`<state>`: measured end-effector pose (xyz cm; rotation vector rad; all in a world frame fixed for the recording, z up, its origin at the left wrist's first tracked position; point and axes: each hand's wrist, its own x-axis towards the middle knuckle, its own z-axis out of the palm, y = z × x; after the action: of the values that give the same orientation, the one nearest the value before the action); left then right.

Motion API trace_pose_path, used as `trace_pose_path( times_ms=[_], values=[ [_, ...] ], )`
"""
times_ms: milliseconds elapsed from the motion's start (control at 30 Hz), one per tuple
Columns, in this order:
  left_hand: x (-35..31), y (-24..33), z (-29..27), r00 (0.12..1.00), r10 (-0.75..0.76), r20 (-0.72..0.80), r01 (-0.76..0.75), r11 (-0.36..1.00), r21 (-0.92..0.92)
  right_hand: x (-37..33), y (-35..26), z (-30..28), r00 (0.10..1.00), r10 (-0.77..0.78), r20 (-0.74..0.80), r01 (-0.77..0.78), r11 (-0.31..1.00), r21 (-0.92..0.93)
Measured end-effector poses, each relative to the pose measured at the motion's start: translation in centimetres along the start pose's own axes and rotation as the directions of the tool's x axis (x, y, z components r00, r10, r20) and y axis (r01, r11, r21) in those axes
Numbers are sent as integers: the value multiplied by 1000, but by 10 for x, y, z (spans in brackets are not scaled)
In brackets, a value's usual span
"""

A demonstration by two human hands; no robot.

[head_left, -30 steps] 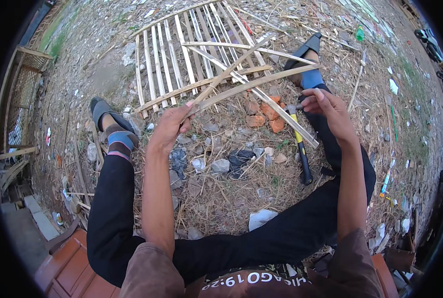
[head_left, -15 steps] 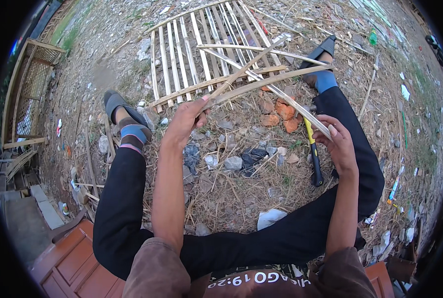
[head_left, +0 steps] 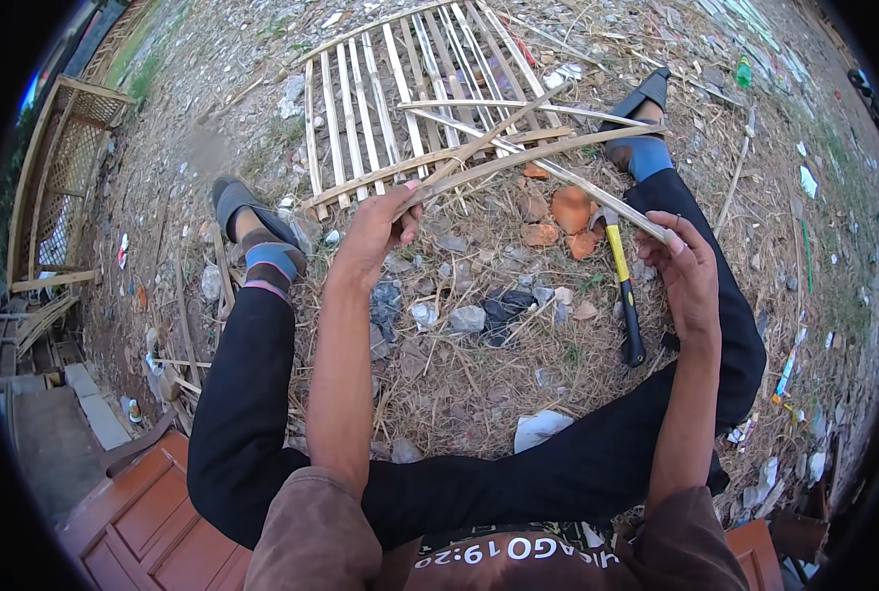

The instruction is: The person uses a hammer to drive nails into a bamboo frame while sitting on the ground, then handles and inspects several bamboo slats before fitting them together into a grid-like structure.

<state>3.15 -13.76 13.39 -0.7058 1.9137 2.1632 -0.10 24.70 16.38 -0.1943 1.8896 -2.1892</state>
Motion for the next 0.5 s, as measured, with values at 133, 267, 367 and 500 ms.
trace_pose_path(
  times_ms=[133,267,367,500],
  values=[
    [-4,6,0,1000,0,-11,-1,999,-36,3,-4,5,999,3,-35,-2,1000,12],
    [-3,7,1,1000,23,-17,-23,999,23,6,-5,7,997,-30,-68,33,999,35],
    [-2,6,2,999,38,-16,-37,997,73,5,-7,9,995,-34,-93,37,999,36],
    [-6,11,3,999,46,-18,-45,996,75,7,-7,9,994,-44,-102,50,997,63]
  ],
)
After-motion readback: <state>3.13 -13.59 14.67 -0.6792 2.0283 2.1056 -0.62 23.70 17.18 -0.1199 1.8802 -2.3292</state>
